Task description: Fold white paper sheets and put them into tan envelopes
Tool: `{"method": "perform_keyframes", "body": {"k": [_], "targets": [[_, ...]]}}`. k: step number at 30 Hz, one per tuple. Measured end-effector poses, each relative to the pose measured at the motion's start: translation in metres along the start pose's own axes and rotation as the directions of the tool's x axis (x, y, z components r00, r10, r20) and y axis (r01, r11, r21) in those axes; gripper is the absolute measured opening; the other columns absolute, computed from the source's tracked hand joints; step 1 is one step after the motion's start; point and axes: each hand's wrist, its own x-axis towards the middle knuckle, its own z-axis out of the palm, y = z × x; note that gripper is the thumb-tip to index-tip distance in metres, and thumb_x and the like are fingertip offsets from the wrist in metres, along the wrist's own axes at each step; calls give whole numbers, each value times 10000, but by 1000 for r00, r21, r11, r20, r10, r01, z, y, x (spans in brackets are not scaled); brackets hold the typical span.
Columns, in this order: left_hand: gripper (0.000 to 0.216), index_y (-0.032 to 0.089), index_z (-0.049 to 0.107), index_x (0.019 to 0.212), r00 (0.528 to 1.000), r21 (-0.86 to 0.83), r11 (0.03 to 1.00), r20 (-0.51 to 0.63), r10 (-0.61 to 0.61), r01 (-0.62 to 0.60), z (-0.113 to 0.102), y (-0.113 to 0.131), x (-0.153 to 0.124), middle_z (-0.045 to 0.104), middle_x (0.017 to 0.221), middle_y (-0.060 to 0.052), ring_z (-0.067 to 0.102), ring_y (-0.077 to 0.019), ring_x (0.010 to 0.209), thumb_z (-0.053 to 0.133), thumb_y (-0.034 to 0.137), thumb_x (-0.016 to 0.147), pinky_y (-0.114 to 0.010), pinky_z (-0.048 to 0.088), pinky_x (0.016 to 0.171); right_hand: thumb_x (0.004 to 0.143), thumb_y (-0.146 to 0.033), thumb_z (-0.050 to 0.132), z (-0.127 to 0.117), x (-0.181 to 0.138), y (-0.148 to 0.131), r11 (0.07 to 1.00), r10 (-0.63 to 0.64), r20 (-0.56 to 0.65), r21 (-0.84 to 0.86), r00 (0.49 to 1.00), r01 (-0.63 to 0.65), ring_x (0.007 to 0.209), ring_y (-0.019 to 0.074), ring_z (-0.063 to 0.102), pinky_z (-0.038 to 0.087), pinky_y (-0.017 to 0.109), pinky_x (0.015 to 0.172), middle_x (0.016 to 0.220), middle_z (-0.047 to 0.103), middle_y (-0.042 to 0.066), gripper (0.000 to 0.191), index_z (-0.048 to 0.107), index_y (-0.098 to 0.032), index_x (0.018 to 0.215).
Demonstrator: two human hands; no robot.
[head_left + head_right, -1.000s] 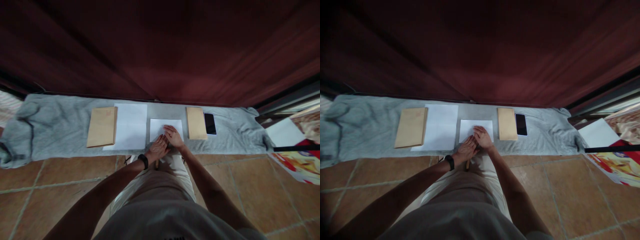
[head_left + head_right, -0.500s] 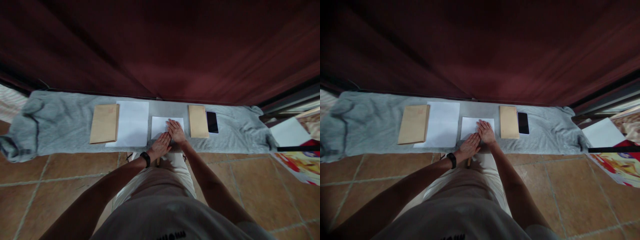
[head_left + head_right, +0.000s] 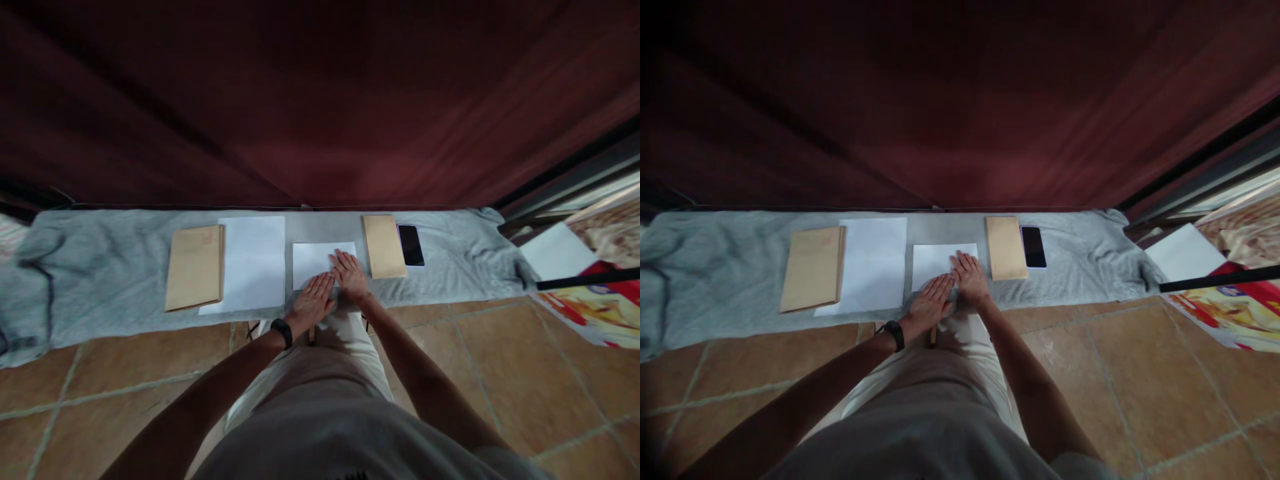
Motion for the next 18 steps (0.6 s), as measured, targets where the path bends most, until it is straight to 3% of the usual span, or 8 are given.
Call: {"method": "perform_keyframes", "body": {"k": [5,11,15,18], "targets": [[630,72,309,1588,997,-29,999,-62,-35,33,3,-2,-1,334,1644,-169,251,-266,1555,357,379,1040,-473,229,1281,1072,-328,392,6,-20,-3,993,112,-71,-29,991,-114,1522,269,336,264,493,1250,1646,351,90,495,444,-204,1548],[612,64,325,1579,979,-50,980,-57,-196,193,3,-19,40,341,1643,-168,252,-261,1556,310,360,1044,-483,239,1272,1072,-331,392,6,-23,-7,991,122,-96,-36,988,-126,1518,265,349,275,480,1245,1640,364,88,486,457,-210,1538],[587,141,359,1580,966,-51,972,-113,-233,228,7,-40,65,372,1636,-128,261,-277,1554,317,373,1042,-543,233,1259,1072,-345,393,6,-22,-8,991,125,-116,-30,985,-130,1512,260,362,281,477,1245,1631,380,82,489,451,-222,1542],[560,201,426,1554,955,-51,970,-167,-244,239,9,-51,68,419,1613,-97,280,-292,1546,348,400,1037,-560,245,1251,1073,-340,392,7,-23,-8,990,131,-127,-26,983,-135,1512,253,362,283,476,1246,1627,390,75,490,442,-235,1548]]}}
